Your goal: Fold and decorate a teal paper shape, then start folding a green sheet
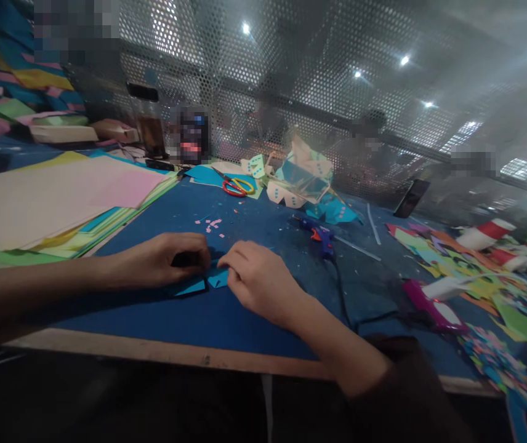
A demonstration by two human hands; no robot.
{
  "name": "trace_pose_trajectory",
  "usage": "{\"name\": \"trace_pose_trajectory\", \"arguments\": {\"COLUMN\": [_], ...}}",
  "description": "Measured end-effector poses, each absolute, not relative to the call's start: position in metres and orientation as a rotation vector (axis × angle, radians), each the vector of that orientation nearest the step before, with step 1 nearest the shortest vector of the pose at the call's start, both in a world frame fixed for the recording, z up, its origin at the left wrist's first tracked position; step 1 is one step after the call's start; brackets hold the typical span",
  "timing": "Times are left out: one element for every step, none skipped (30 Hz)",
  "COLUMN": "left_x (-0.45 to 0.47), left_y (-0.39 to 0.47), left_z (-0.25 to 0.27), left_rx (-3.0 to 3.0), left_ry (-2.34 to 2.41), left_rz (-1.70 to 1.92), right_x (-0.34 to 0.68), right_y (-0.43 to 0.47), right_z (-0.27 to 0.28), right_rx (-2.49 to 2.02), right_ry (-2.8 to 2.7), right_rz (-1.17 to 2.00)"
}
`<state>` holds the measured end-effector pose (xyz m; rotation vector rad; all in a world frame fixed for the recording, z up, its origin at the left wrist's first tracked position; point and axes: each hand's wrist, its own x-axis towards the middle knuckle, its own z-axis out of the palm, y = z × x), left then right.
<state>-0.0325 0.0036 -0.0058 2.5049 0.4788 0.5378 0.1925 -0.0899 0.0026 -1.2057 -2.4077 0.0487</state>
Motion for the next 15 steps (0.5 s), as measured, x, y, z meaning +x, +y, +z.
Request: {"name": "trace_pose_trajectory", "arguments": {"left_x": [-0.032, -0.032, -0.032, -0.033, -0.033, -0.033, -0.033, -0.034, -0.034, -0.034, -0.034, -0.035, -0.035, -0.035, -0.036], "left_y": [0.004, 0.004, 0.004, 0.004, 0.004, 0.004, 0.004, 0.004, 0.004, 0.004, 0.004, 0.003, 0.003, 0.003, 0.003], "left_z": [-0.006, -0.005, -0.005, -0.005, -0.005, -0.005, -0.005, -0.005, -0.005, -0.005, -0.004, -0.004, -0.003, -0.003, -0.002], "left_rx": [2.515, 2.525, 2.535, 2.545, 2.553, 2.559, 2.561, 2.561, 2.560, 2.559, 2.559, 2.560, 2.559, 2.556, 2.549], "left_ry": [0.463, 0.445, 0.430, 0.421, 0.416, 0.414, 0.414, 0.413, 0.414, 0.417, 0.424, 0.435, 0.454, 0.478, 0.507], "left_rz": [0.544, 0.550, 0.556, 0.561, 0.563, 0.565, 0.566, 0.568, 0.570, 0.575, 0.582, 0.588, 0.587, 0.580, 0.568], "right_x": [0.192, 0.192, 0.192, 0.192, 0.193, 0.193, 0.193, 0.193, 0.194, 0.194, 0.195, 0.196, 0.197, 0.199, 0.200], "right_y": [-0.087, -0.084, -0.081, -0.078, -0.076, -0.074, -0.073, -0.072, -0.072, -0.072, -0.073, -0.074, -0.074, -0.075, -0.075], "right_z": [0.002, 0.001, 0.000, -0.001, -0.002, -0.004, -0.005, -0.005, -0.005, -0.005, -0.005, -0.004, -0.002, -0.001, 0.001], "right_rx": [-1.247, -1.290, -1.333, -1.369, -1.398, -1.417, -1.430, -1.440, -1.445, -1.447, -1.445, -1.441, -1.437, -1.435, -1.437], "right_ry": [-2.388, -2.383, -2.392, -2.406, -2.419, -2.428, -2.431, -2.425, -2.414, -2.400, -2.384, -2.367, -2.347, -2.326, -2.305], "right_rz": [0.003, -0.037, -0.069, -0.092, -0.105, -0.106, -0.095, -0.073, -0.040, -0.001, 0.041, 0.082, 0.119, 0.149, 0.175]}}
